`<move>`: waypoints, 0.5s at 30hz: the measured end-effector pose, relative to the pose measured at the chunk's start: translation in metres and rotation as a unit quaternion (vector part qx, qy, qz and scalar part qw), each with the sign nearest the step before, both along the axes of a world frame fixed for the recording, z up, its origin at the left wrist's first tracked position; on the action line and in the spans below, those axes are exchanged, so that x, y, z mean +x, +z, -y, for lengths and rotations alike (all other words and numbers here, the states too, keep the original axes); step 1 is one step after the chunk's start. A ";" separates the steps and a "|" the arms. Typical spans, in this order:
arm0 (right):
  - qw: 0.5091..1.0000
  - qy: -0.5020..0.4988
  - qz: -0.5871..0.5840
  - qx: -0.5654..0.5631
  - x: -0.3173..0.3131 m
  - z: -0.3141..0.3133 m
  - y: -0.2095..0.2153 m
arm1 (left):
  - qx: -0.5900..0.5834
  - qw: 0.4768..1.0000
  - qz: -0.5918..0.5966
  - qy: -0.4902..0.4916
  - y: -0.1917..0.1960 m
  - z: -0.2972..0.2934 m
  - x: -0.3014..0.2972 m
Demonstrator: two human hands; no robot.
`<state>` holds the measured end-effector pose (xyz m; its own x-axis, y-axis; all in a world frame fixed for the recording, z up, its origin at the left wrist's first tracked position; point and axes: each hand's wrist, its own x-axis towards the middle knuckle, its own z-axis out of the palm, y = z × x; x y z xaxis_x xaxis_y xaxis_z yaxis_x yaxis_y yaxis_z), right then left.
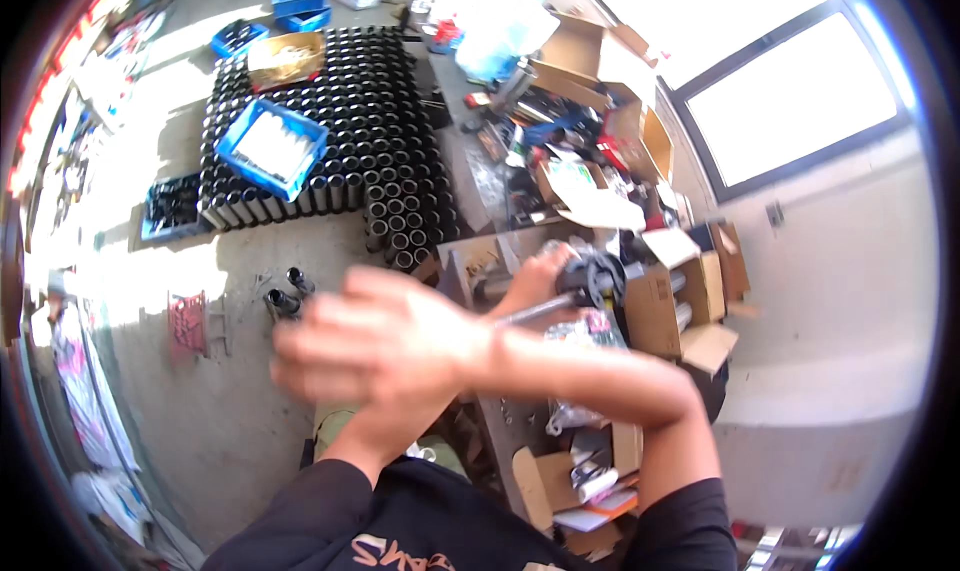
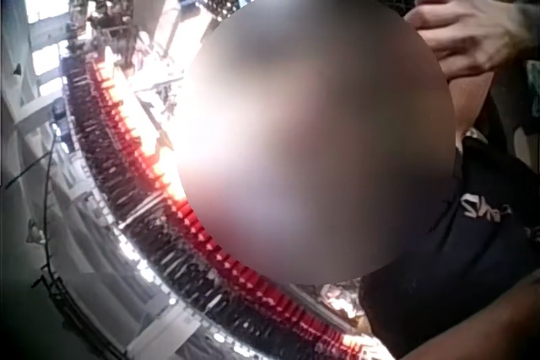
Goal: The person assembles industrial tube components by inserting a cylindrical filter into a metal tube, attaching a black plastic end cap, and then using a lever-operated press to secure the assembly before placing it in a wire cart.
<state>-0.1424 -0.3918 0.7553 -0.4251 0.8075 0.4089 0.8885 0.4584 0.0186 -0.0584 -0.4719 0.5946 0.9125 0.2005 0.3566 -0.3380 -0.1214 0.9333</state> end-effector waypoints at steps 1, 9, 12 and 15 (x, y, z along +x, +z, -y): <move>0.999 0.024 0.042 0.017 0.038 -0.029 0.012 | 0.029 1.000 0.000 -0.008 0.001 -0.005 0.006; 0.934 -0.340 0.014 -0.112 0.416 0.100 -0.038 | -0.023 0.998 -0.045 -0.040 0.020 0.007 -0.011; 0.897 -0.414 -0.064 -0.139 0.448 0.174 -0.084 | 0.001 0.999 -0.029 -0.014 0.020 0.005 -0.005; 0.914 -0.395 0.050 -0.083 0.441 0.178 -0.103 | 0.015 0.999 -0.029 0.023 0.018 0.003 -0.017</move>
